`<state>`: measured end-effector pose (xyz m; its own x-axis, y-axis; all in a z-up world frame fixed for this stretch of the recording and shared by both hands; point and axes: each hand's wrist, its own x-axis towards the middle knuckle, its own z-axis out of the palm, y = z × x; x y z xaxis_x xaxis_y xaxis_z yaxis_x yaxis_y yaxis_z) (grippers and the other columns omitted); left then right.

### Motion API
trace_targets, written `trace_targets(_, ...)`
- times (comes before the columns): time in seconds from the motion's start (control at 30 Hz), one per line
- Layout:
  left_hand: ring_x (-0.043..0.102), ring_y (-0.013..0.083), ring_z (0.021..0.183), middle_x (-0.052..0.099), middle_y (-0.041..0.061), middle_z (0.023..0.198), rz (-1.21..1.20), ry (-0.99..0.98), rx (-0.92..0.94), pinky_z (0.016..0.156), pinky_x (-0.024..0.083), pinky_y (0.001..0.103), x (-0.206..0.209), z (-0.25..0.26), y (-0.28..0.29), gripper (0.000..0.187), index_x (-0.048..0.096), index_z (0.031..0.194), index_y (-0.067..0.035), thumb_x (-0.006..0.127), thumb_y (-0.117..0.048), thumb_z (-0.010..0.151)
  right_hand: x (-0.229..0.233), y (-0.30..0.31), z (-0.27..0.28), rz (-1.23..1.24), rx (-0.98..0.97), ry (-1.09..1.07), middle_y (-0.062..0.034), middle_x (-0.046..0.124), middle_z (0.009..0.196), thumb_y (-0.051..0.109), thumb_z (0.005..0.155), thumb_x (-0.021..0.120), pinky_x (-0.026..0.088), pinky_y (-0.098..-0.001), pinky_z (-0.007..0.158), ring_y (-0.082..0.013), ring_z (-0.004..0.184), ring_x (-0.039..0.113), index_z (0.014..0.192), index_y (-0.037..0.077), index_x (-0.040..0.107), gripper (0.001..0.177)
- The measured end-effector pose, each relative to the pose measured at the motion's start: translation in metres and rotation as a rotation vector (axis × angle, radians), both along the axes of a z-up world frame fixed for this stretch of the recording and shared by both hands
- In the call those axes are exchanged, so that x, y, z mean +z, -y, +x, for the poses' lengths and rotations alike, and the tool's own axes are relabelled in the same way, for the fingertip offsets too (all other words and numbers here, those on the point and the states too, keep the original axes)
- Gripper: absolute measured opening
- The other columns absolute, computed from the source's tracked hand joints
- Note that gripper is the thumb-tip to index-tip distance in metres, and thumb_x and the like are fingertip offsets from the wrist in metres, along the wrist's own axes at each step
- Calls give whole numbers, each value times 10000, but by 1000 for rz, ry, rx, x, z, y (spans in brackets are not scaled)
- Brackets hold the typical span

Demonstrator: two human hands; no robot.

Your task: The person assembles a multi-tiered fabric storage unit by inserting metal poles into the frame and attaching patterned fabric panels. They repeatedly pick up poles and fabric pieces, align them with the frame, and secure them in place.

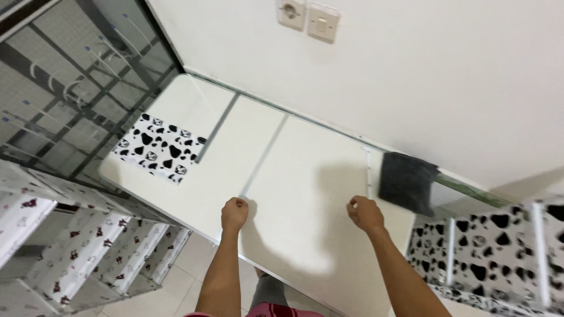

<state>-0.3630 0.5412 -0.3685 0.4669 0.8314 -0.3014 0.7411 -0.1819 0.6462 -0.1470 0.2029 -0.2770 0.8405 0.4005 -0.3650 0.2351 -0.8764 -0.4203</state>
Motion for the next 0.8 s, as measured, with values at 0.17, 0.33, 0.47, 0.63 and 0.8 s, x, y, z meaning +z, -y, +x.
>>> trace_targets(0.17,712,306,1023,760,111,1076,1,-177,196,917,561,431,-4,-30,-119,289,752,1067,-99,659,-329,920,-41,-90,7,-134,-81,-144,-110,796,961,291,972,615,590,-382,767,-236,815,740,1161,99,726,290)
trace_targets(0.33,691,309,1028,694,90,1167,85,-195,166,843,572,444,0,5,-205,292,703,1154,-122,693,-284,912,-51,-182,-15,-147,-86,-244,-107,784,993,258,1002,594,605,-370,762,-229,810,754,1194,83,701,281)
trace_targets(0.47,655,315,1075,660,81,1198,235,-194,11,839,564,449,-7,33,-235,286,706,1118,-111,745,-262,878,-55,-222,-38,-57,59,-158,-108,777,984,234,976,618,576,-346,760,-216,779,727,1134,60,717,255)
trace_targets(0.63,668,311,1042,684,97,1129,197,-150,-99,836,567,439,-12,45,-242,235,704,1080,-85,736,-179,866,-46,-245,-49,-156,-6,-275,-133,783,876,225,995,595,559,-390,719,-252,707,692,1119,78,712,225)
trace_targets(0.8,713,290,858,730,116,949,69,21,-73,768,566,405,-10,43,-244,171,762,971,-57,764,-157,833,-38,-252,-50,-94,-8,-217,-109,736,809,197,965,610,513,-362,655,-191,619,620,1070,59,725,208)
